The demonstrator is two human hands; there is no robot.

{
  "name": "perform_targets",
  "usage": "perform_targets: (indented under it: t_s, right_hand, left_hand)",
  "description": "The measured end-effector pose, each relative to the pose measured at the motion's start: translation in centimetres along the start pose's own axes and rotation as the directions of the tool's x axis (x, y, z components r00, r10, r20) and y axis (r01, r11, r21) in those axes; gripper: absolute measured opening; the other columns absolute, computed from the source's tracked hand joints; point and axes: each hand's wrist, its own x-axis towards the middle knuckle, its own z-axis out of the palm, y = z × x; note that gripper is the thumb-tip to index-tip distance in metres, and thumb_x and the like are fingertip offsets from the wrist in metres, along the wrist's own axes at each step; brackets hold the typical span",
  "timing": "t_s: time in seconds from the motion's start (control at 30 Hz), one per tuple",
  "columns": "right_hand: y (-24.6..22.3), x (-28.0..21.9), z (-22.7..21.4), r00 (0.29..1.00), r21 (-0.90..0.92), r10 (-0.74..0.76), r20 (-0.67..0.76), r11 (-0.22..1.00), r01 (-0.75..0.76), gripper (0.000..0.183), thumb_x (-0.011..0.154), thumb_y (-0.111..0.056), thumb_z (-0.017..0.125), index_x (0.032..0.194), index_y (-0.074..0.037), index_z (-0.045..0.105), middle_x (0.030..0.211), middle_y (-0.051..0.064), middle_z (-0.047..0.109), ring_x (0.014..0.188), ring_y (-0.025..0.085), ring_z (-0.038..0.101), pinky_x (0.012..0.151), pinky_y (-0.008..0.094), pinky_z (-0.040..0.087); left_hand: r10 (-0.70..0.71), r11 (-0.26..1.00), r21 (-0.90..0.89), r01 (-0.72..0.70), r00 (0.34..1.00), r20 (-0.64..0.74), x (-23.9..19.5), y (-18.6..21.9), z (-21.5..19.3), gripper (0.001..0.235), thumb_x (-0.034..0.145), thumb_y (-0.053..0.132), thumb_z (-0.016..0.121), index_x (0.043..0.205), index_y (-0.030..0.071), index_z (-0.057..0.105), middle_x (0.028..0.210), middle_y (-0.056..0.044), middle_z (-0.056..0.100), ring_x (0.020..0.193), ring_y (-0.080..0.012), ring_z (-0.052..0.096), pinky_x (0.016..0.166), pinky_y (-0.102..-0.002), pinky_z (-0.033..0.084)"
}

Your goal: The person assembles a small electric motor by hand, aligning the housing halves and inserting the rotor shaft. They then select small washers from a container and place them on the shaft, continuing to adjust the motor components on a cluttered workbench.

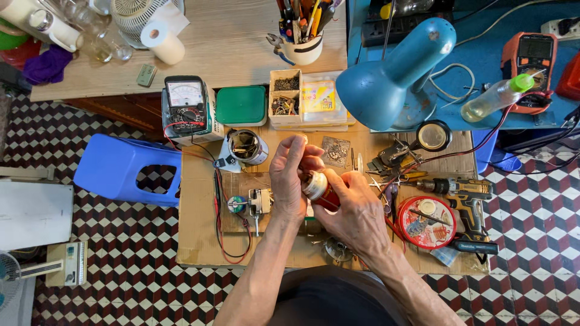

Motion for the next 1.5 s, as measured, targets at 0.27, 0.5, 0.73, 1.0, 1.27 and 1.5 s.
perform_targets:
  t_s: [0.27,0.5,0.73,1.0,1.27,1.5]
  right_hand:
    - [-1.4,0.9,1.5,0.995,0.118,-0.043,-0.088,0.992,0.053,0.07,0.066,-0.021,0.083,0.132,-0.011,0.06,0.108,0.015,0.063,0.099,0.035,0.066,0.079,0.044,0.055]
    - [-2.0,1.5,1.7,0.996,0.146,-0.053,-0.068,0.987,0.063,0.071,0.066,-0.021,0.084,0.132,-0.01,0.06,0.108,0.017,0.062,0.097,0.035,0.067,0.08,0.045,0.056]
    - [-2.0,1.8,2.3,0.991,0.179,-0.087,-0.106,0.978,0.105,0.07,0.068,-0.02,0.084,0.133,-0.01,0.06,0.108,0.017,0.062,0.096,0.035,0.068,0.08,0.044,0.057]
    - [-3.4,0.3,5.8,1.0,0.288,0.016,-0.023,0.958,-0.009,0.065,0.07,-0.018,0.084,0.131,-0.014,0.062,0.109,0.016,0.063,0.102,0.034,0.065,0.086,0.043,0.055]
    - [-4.3,-0.7,8.5,0.996,0.378,-0.029,-0.084,0.924,0.059,0.066,0.073,-0.019,0.084,0.132,-0.008,0.058,0.119,0.017,0.063,0.11,0.035,0.065,0.091,0.042,0.055]
    - [-4.4,-0.1,7.9,0.999,0.372,0.036,-0.028,0.928,-0.023,0.064,0.075,-0.019,0.083,0.133,-0.007,0.06,0.118,0.017,0.062,0.104,0.034,0.067,0.086,0.041,0.056]
  left_hand:
    - [0.075,0.994,0.074,-0.08,0.996,0.057,0.3,2.8,-0.7,0.023,0.099,0.027,0.071,0.111,0.009,0.062,0.094,-0.012,0.073,0.076,-0.0145,0.068,0.069,-0.028,0.057]
    - [0.103,0.989,0.086,-0.124,0.971,0.215,0.0,4.4,-0.9,0.025,0.101,0.029,0.07,0.113,0.009,0.061,0.11,-0.018,0.075,0.094,-0.0216,0.072,0.09,-0.034,0.058]
    - [0.076,0.988,0.118,-0.099,0.98,0.186,0.0,5.4,-1.0,0.025,0.1,0.028,0.07,0.113,0.009,0.06,0.106,-0.019,0.075,0.088,-0.0226,0.073,0.079,-0.033,0.058]
    - [0.188,0.945,0.258,-0.203,0.979,0.083,-1.6,4.9,-3.5,0.021,0.102,0.025,0.066,0.112,0.008,0.06,0.097,-0.019,0.076,0.078,-0.0216,0.075,0.071,-0.031,0.06]
    - [0.258,0.878,0.364,-0.311,0.948,0.186,-3.5,5.5,-5.8,0.02,0.108,0.023,0.062,0.114,0.005,0.056,0.101,-0.019,0.075,0.09,-0.0206,0.074,0.084,-0.032,0.061]
    - [0.107,0.97,0.197,-0.144,0.976,0.19,-2.4,6.0,-6.1,0.02,0.105,0.025,0.061,0.114,0.008,0.056,0.115,-0.023,0.073,0.106,-0.0275,0.071,0.096,-0.04,0.056]
